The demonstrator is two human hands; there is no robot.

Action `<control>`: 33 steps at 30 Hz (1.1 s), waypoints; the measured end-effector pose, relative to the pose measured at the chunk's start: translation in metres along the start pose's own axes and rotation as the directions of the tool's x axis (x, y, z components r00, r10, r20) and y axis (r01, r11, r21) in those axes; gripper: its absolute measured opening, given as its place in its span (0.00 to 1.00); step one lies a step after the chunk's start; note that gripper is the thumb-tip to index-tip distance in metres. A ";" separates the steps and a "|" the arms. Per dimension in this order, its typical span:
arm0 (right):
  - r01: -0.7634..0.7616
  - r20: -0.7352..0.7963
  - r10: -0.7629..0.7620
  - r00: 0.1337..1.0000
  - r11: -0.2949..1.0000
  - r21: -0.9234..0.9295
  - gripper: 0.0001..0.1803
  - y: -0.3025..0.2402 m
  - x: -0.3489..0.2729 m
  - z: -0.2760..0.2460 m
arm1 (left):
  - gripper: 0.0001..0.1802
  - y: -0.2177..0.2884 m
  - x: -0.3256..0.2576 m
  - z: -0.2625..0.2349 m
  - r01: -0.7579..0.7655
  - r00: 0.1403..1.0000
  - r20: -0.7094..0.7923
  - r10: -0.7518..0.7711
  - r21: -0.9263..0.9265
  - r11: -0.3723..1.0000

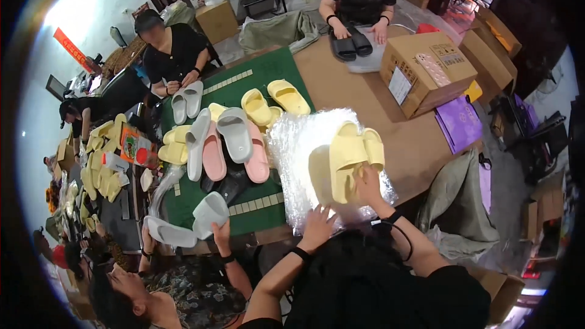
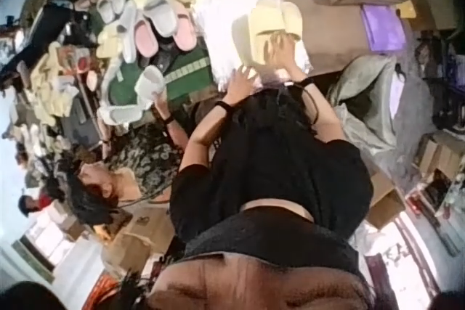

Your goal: Organizing, bagging, and moving manufactured foam slippers in a production facility.

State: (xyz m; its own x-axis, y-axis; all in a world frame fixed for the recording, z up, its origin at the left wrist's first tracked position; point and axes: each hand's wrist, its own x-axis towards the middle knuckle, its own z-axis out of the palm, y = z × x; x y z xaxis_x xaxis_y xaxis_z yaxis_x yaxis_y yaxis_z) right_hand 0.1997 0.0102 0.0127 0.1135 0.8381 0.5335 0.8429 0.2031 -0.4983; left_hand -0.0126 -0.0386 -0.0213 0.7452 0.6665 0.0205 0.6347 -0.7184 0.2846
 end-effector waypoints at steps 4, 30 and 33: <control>-0.489 0.217 0.442 0.870 0.828 0.274 0.24 0.035 0.010 -0.021 | 0.27 -0.001 0.013 -0.002 0.048 0.997 0.046 -0.055 0.139 0.989; -0.435 0.694 -0.014 0.720 0.770 0.467 0.32 0.059 0.069 -0.056 | 0.34 0.025 0.030 0.013 0.408 0.905 -0.107 -0.411 -0.044 0.912; -0.447 0.744 -0.127 0.656 0.729 0.518 0.31 0.053 0.084 -0.069 | 0.33 0.019 0.034 0.015 0.435 0.886 -0.162 -0.434 -0.028 0.900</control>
State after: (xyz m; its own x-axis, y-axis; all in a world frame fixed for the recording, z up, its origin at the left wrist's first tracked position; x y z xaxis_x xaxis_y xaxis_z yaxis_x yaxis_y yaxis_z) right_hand 0.2907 0.0565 0.0784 -0.4235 0.9009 -0.0951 0.2913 0.0360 -0.9559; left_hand 0.0277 -0.0326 -0.0298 0.3519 0.9347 0.0495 0.8899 -0.3505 0.2920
